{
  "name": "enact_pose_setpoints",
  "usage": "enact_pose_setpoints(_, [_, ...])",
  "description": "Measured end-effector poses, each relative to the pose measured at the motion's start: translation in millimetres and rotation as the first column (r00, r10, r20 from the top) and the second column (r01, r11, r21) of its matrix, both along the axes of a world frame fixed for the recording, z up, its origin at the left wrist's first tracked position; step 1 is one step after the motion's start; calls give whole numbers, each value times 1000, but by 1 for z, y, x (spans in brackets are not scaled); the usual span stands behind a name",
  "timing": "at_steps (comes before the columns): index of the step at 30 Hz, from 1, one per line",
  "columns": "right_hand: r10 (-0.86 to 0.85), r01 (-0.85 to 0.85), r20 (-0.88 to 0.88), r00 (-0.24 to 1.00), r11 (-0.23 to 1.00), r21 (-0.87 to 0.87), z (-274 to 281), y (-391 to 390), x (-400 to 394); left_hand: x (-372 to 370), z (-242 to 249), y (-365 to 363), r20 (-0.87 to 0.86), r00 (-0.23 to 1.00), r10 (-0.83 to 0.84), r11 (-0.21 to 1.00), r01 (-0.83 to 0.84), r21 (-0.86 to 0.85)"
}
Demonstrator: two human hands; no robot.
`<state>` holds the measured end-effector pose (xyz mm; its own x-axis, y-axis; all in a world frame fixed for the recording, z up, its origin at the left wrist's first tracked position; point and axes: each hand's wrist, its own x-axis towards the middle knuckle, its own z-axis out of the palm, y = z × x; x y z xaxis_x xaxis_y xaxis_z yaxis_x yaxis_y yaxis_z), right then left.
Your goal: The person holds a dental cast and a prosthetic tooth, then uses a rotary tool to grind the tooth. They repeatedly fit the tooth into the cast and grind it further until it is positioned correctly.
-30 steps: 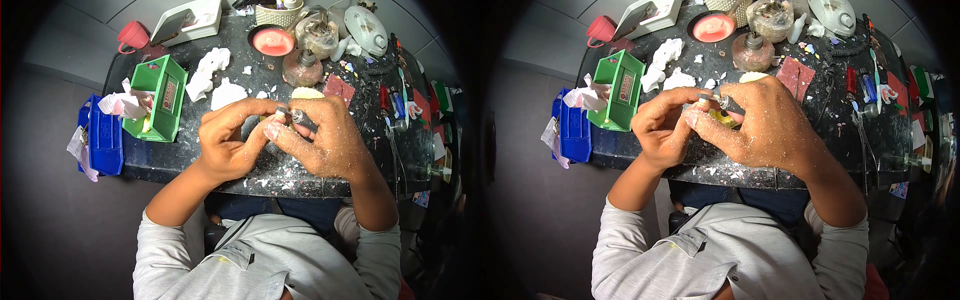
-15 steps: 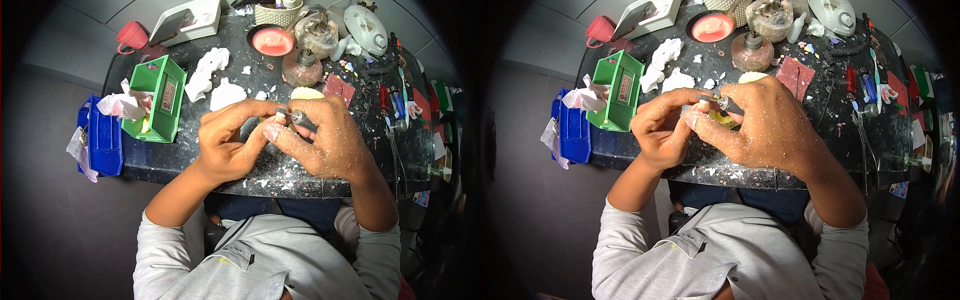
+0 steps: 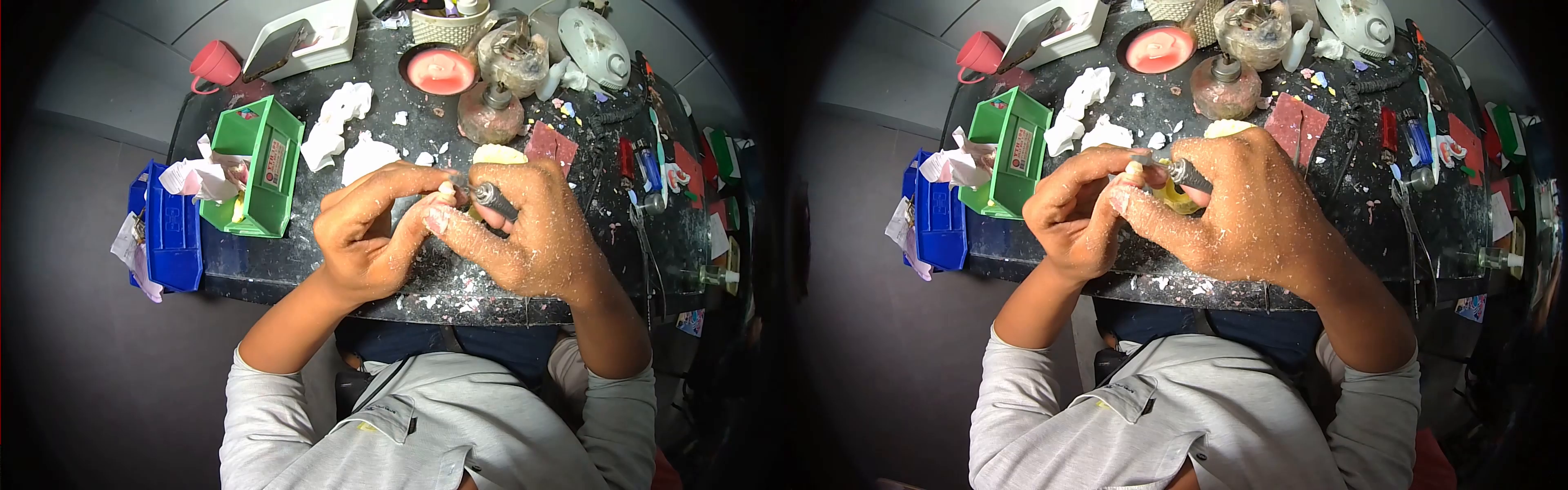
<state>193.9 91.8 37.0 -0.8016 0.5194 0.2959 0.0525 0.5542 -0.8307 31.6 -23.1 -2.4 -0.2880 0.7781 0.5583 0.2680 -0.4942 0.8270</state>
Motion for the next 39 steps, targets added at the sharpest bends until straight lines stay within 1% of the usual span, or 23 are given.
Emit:
enact_pose_setpoints(1, [8, -8, 12, 1000, 1000, 1, 0, 0, 0, -1, 1, 0, -24, 1000, -6, 1000, 7, 9])
enact_pose_setpoints(5, [14, -14, 2, 1000, 998, 55, -6, -1, 1, 2, 0, -1, -13, 1000, -3, 1000, 4, 29])
enact_pose_setpoints(7, [19, -19, -16, 1000, 1000, 25, -7, -3, 0, 2, -2, -1, -18, 1000, 1, 997, 0, 77])
enact_pose_setpoints(8, [20, -19, -17, 1000, 1000, 24, -7, -4, 0, 2, -3, -1, -19, 1000, 2, 997, 0, 75])
enact_pose_setpoints(10, [-3, -1, -64, 998, 998, -63, -7, -7, -1, 4, -3, -1, -5, 1000, 10, 996, -9, 89])
enact_pose_setpoints(11, [-4, 0, -64, 998, 998, -64, -7, -7, 0, 4, -3, -1, -5, 1000, 9, 996, -8, 88])
enact_pose_setpoints(13, [4, -6, -42, 999, 999, -38, -5, -7, 0, 5, -4, -1, 0, 1000, 15, 994, -15, 104])
enact_pose_setpoints(17, [-1, 0, -32, 1000, 999, -40, -4, -7, 1, 6, -4, -1, 19, 1000, 22, 995, -24, 101])
enact_pose_setpoints(19, [5, -4, -27, 1000, 999, 34, -7, -5, 2, 6, -2, -2, 26, 999, 34, 998, -35, 50])
enact_pose_setpoints(23, [6, -5, -32, 999, 1000, 25, -7, -5, 2, 6, -3, -1, 27, 999, 35, 998, -37, 55])
enact_pose_setpoints(25, [73, -82, 125, 989, 995, 64, -1, -2, 7, 6, -4, 1, 37, 999, 11, 996, -14, 85])
enact_pose_setpoints(29, [48, -58, 131, 990, 995, 77, -2, -2, 6, 4, -3, -1, 4, 1000, 22, 998, -22, 61])
enact_pose_setpoints(31, [64, -60, -24, 998, 987, 149, -4, -1, 1, 4, -2, -1, 13, 1000, 9, 999, -10, 32])
enact_pose_setpoints(35, [52, -50, -18, 998, 991, 123, -6, -2, 1, 3, -5, 0, 5, 1000, -5, 998, 5, 62])
enact_pose_setpoints(37, [10, -9, -20, 1000, 999, 42, -5, -2, 0, 2, -5, -1, 2, 1000, 12, 999, -12, 30])
enact_pose_setpoints(39, [5, -4, -21, 1000, 999, 48, -9, -3, 2, 2, -5, -1, -4, 1000, 4, 999, -4, 37])
